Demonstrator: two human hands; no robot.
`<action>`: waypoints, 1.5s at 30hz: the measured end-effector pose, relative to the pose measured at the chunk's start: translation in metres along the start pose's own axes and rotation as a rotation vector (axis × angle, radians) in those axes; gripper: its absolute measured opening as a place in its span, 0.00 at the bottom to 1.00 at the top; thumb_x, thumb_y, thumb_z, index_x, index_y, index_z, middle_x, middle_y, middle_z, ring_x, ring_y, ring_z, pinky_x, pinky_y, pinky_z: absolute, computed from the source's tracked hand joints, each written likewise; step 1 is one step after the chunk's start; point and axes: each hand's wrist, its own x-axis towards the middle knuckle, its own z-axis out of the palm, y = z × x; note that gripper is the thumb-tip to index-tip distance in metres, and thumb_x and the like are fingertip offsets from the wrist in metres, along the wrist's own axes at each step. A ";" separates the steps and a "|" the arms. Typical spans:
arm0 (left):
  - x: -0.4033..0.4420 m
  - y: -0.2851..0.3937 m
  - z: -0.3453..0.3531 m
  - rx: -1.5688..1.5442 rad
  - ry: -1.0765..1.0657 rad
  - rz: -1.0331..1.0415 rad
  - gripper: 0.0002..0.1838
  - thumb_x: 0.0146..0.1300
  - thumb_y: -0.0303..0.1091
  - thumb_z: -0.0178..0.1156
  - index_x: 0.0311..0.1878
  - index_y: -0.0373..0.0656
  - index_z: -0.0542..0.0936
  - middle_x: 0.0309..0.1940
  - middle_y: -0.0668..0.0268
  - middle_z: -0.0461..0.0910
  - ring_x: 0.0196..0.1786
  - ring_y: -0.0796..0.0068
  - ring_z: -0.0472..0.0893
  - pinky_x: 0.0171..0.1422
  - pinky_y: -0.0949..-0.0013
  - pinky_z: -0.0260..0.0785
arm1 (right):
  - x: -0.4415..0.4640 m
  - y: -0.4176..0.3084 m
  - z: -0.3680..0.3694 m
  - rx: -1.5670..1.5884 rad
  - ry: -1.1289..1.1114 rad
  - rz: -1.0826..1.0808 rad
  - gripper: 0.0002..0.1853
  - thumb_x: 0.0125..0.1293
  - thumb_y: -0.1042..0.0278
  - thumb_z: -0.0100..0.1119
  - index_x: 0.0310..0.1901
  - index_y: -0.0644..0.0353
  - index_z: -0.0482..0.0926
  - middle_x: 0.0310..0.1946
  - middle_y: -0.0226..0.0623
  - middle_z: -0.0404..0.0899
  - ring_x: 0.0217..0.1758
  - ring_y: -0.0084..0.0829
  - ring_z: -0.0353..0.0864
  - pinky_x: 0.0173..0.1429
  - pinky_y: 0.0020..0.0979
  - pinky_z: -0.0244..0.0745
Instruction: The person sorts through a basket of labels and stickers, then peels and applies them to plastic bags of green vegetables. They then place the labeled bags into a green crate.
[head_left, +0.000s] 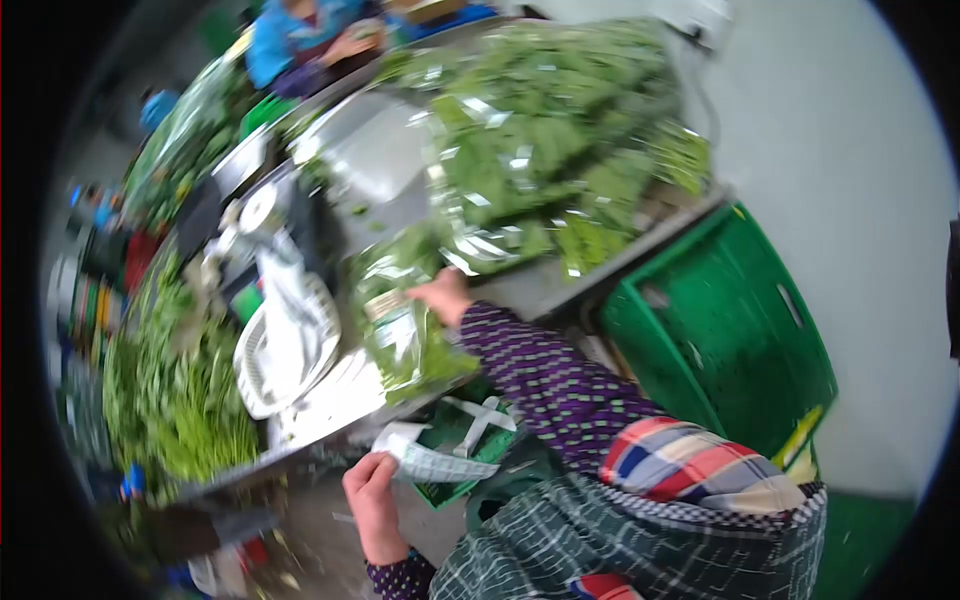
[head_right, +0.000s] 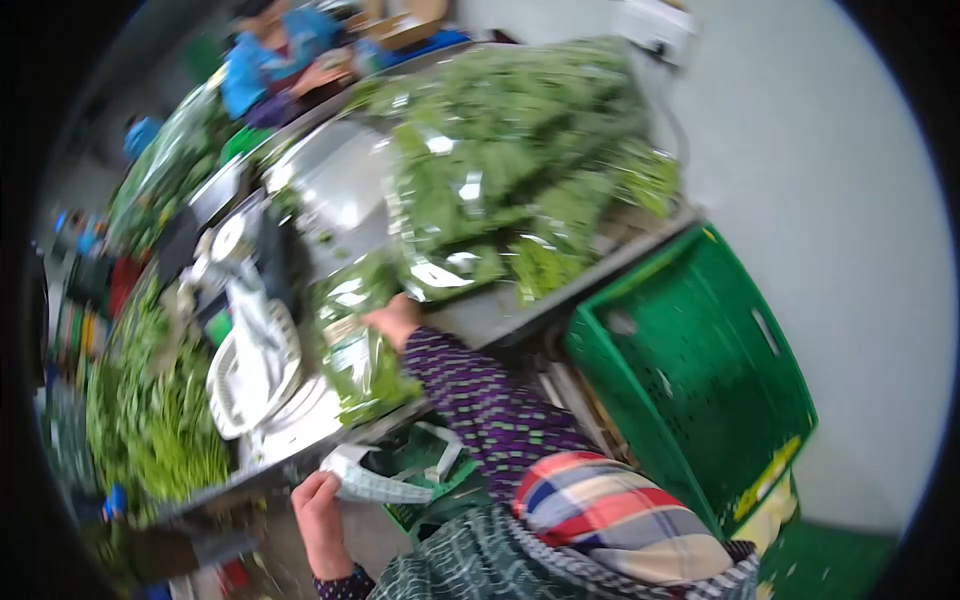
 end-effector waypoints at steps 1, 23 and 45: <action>0.001 0.005 0.003 -0.026 -0.024 0.010 0.05 0.54 0.22 0.59 0.33 0.30 0.80 0.28 0.69 0.78 0.32 0.83 0.72 0.39 0.79 0.61 | 0.023 0.038 0.021 0.119 0.050 -0.078 0.24 0.38 0.61 0.73 0.33 0.71 0.76 0.33 0.51 0.79 0.36 0.45 0.80 0.47 0.36 0.73; 0.044 0.013 0.111 -0.003 -0.361 -0.085 0.04 0.57 0.26 0.57 0.29 0.36 0.78 0.25 0.72 0.75 0.30 0.83 0.70 0.38 0.76 0.60 | -0.453 0.205 -0.600 -0.684 1.368 0.638 0.23 0.55 0.54 0.61 0.33 0.74 0.78 0.33 0.60 0.79 0.43 0.53 0.79 0.49 0.42 0.71; 0.105 0.009 0.092 -0.082 -0.464 0.011 0.05 0.57 0.28 0.59 0.31 0.36 0.81 0.25 0.74 0.77 0.29 0.87 0.69 0.37 0.81 0.57 | -0.563 -0.131 -0.524 -0.398 1.556 0.171 0.22 0.62 0.46 0.57 0.20 0.53 0.66 0.10 0.20 0.58 0.09 0.17 0.57 0.12 0.23 0.50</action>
